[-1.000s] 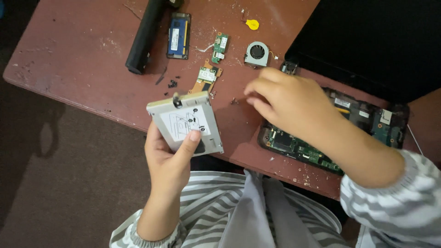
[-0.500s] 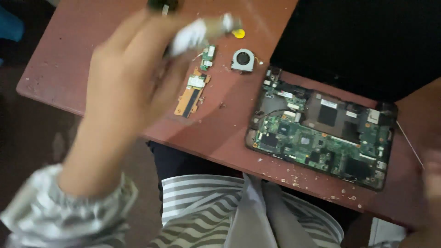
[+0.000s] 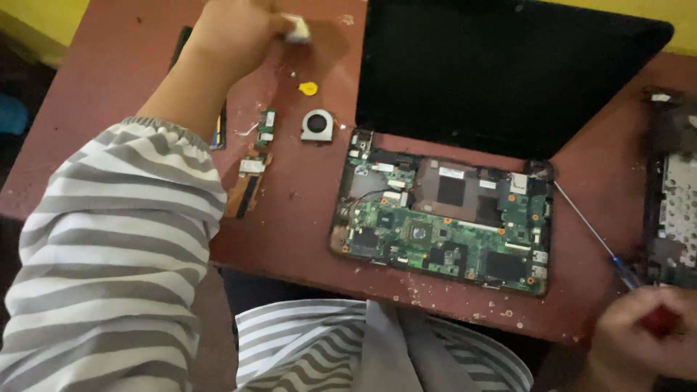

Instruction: Removing the hard drive bracket and Wi-Fi card from a laptop using a screwdriver.

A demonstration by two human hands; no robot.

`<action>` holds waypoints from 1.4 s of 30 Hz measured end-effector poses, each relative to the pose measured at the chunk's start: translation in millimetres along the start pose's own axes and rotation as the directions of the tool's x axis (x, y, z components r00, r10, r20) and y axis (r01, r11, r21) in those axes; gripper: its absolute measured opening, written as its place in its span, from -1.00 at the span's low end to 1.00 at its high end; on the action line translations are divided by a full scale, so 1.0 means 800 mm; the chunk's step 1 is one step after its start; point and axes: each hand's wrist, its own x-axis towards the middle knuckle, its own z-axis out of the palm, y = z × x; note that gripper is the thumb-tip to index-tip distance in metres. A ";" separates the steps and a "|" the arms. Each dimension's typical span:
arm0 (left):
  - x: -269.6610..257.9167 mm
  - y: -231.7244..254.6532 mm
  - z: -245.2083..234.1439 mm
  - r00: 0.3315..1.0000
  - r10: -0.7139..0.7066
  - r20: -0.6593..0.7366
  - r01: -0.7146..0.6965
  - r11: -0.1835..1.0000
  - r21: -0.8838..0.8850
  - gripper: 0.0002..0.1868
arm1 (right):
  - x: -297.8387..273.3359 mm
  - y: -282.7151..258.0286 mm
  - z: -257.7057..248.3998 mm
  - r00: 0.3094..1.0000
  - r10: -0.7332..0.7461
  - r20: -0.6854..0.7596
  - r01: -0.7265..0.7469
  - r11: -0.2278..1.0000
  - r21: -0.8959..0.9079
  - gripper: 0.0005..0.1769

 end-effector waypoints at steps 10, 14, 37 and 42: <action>-0.007 -0.007 -0.036 0.829 -0.144 0.541 0.356 0.881 -0.311 -0.38 | 0.037 -0.233 -0.014 0.916 -0.191 -0.354 0.328 0.864 0.381 -0.88; -0.011 0.004 -0.042 0.806 -0.127 0.578 0.340 0.899 -0.276 -0.32 | 0.032 -0.235 -0.012 0.920 -0.157 -0.360 0.312 0.849 0.426 -0.87; -0.195 0.183 -0.132 0.930 0.106 0.351 0.096 0.854 -0.512 -0.49 | -0.012 -0.186 0.003 0.965 -0.080 -0.248 0.165 0.925 0.343 -0.77; -0.207 0.186 -0.127 0.963 0.149 0.226 -0.058 0.929 -0.366 -0.53 | -0.014 -0.186 0.002 0.967 -0.062 -0.246 0.147 0.927 0.345 -0.81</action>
